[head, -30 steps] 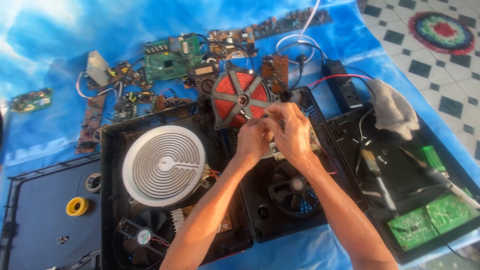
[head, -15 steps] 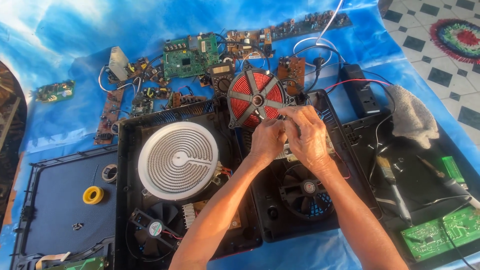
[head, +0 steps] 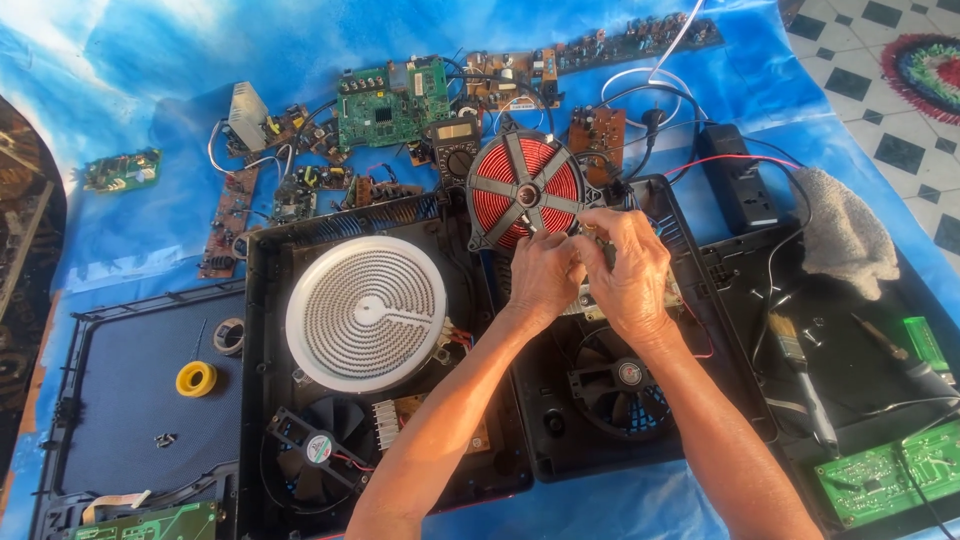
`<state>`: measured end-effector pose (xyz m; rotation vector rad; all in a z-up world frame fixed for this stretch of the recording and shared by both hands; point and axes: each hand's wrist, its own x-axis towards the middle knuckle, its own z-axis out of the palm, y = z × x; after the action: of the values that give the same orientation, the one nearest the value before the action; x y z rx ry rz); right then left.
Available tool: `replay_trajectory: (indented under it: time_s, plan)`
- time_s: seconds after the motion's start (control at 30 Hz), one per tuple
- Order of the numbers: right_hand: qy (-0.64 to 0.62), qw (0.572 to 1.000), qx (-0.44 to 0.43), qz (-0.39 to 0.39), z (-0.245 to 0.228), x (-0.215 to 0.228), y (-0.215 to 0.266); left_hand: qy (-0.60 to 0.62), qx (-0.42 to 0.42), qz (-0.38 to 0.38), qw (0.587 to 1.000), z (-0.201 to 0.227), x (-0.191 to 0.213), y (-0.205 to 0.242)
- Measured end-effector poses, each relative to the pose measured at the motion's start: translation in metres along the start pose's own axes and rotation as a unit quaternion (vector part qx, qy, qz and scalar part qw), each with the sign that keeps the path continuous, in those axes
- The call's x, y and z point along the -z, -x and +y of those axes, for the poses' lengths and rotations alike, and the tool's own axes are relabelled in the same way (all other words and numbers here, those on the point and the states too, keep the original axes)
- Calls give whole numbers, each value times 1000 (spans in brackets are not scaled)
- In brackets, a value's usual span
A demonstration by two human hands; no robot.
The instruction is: Reassembling the internal components of an induction cooker on a floor-based workspace.
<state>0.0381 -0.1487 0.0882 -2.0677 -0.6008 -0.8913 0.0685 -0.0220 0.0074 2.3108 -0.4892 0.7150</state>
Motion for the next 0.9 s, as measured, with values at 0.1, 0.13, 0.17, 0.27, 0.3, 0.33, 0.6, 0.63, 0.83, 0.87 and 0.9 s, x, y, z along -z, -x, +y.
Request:
replay_trajectory:
  time_s: [0.1, 0.13, 0.17, 0.27, 0.3, 0.33, 0.6, 0.63, 0.83, 0.87, 0.9]
  plan:
    - [9, 999, 37, 32, 3, -2, 0, -20, -15, 23, 999, 1, -3, 2]
    - [10, 999, 36, 32, 5, -1, 1, -19, -15, 22, 999, -2, -8, 3]
    - [6, 999, 31, 22, 7, 0, 1, -23, -20, 30, 999, -5, -13, 4]
    - [3, 999, 36, 4, 4, 4, -3, -23, -29, 32, 999, -2, -8, 5]
    - [4, 999, 44, -4, 3, 5, -5, -18, -34, 23, 999, 1, -4, 6]
    - [4, 999, 42, -3, 1, 6, -6, -18, -34, 21, 999, -4, -9, 6]
    - [123, 989, 85, 11, -9, 17, -11, -27, -48, 49, 997, -3, -12, 4]
    - [125, 988, 85, 11, -4, 13, -11, -24, -49, 49, 997, -7, -11, 1]
    - [77, 993, 86, 27, 20, 7, -3, -26, -94, 44, 994, -10, -15, 4]
    - [54, 996, 74, 16, 22, 7, -1, 0, -72, 28, 997, -8, -12, 4]
    - [32, 998, 63, 7, 24, 7, 0, 25, -50, 11, 998, -6, -10, 3]
